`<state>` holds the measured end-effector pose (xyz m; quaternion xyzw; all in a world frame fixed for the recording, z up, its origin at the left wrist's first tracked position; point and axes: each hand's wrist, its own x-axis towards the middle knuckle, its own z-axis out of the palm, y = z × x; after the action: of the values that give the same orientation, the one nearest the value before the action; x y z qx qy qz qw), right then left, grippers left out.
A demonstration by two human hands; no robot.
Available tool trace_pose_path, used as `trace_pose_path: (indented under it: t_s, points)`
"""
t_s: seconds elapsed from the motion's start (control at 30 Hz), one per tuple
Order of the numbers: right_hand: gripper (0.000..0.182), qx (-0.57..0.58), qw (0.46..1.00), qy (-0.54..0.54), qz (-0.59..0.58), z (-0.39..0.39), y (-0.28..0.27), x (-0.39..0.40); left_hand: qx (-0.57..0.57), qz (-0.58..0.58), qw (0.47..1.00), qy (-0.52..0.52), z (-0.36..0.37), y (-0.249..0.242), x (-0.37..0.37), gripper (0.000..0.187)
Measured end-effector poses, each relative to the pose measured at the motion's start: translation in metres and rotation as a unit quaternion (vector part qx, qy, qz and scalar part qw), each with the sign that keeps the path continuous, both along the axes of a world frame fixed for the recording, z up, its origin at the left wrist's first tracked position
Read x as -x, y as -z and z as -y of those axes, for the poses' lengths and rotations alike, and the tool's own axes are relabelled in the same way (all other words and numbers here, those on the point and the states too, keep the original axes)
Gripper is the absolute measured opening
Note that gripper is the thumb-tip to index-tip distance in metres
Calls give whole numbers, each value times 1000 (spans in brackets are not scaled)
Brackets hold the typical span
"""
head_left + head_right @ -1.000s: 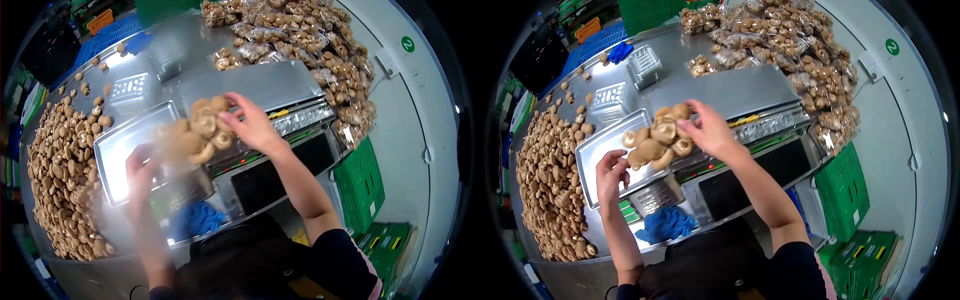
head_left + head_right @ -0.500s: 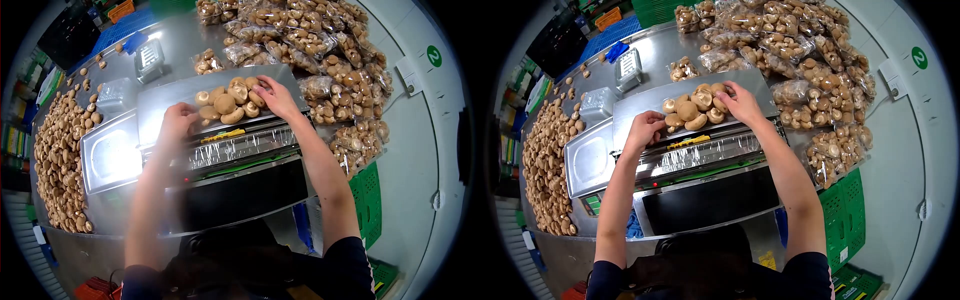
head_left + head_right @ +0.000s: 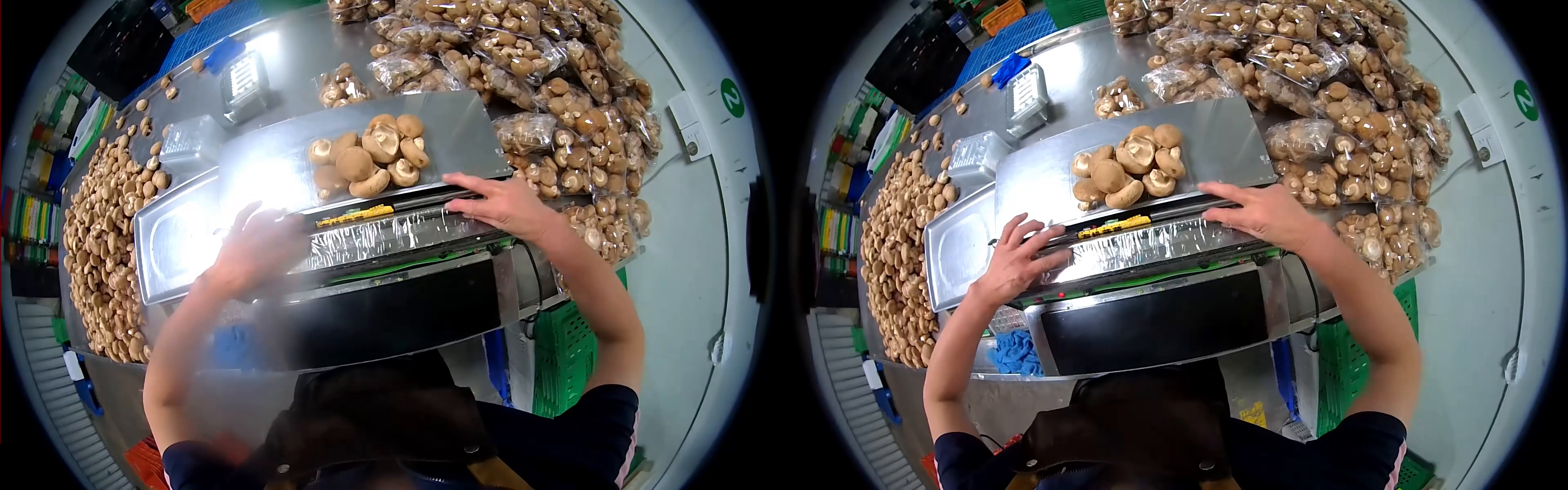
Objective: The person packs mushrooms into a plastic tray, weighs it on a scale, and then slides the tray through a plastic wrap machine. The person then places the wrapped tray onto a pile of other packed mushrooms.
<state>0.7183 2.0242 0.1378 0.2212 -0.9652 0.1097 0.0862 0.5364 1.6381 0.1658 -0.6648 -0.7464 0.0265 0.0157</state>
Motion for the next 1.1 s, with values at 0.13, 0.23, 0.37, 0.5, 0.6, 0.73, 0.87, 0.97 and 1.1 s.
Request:
trace_pose_path:
  t_s: [0.13, 0.23, 0.37, 0.5, 0.6, 0.73, 0.87, 0.97, 1.1]
  points:
    - [22, 248, 966, 61, 30, 1, 12, -28, -130, 120, 983, -59, 38, 20, -5, 26]
    - [15, 372, 889, 194, 182, 15, -52, -65, -124, 322, 924, -167, 71, -14, -26, 21]
    - [19, 491, 850, 166, -97, 4, -101, -27, -476, 477, 727, -131, 50, -73, -8, 20]
    - [49, 399, 876, 173, -209, -1, -91, 106, -544, 406, 701, -219, -36, -39, 88, 34]
    - [58, 98, 959, 248, -98, -16, 14, 154, -320, 392, 821, -264, -79, 59, 121, 63]
    - [64, 208, 947, 218, 109, 3, 5, 118, -145, 344, 883, -285, -76, 23, 67, 51]
    - [53, 259, 911, 203, 249, 39, -65, 64, -90, 445, 818, -353, -55, -4, 31, 26]
    - [42, 426, 815, 239, 312, 66, -93, 15, -118, 640, 636, -415, -34, -50, -22, 25]
    - [37, 507, 701, 281, 415, 100, -64, -46, -46, 669, 595, -442, -7, -27, -80, 28]
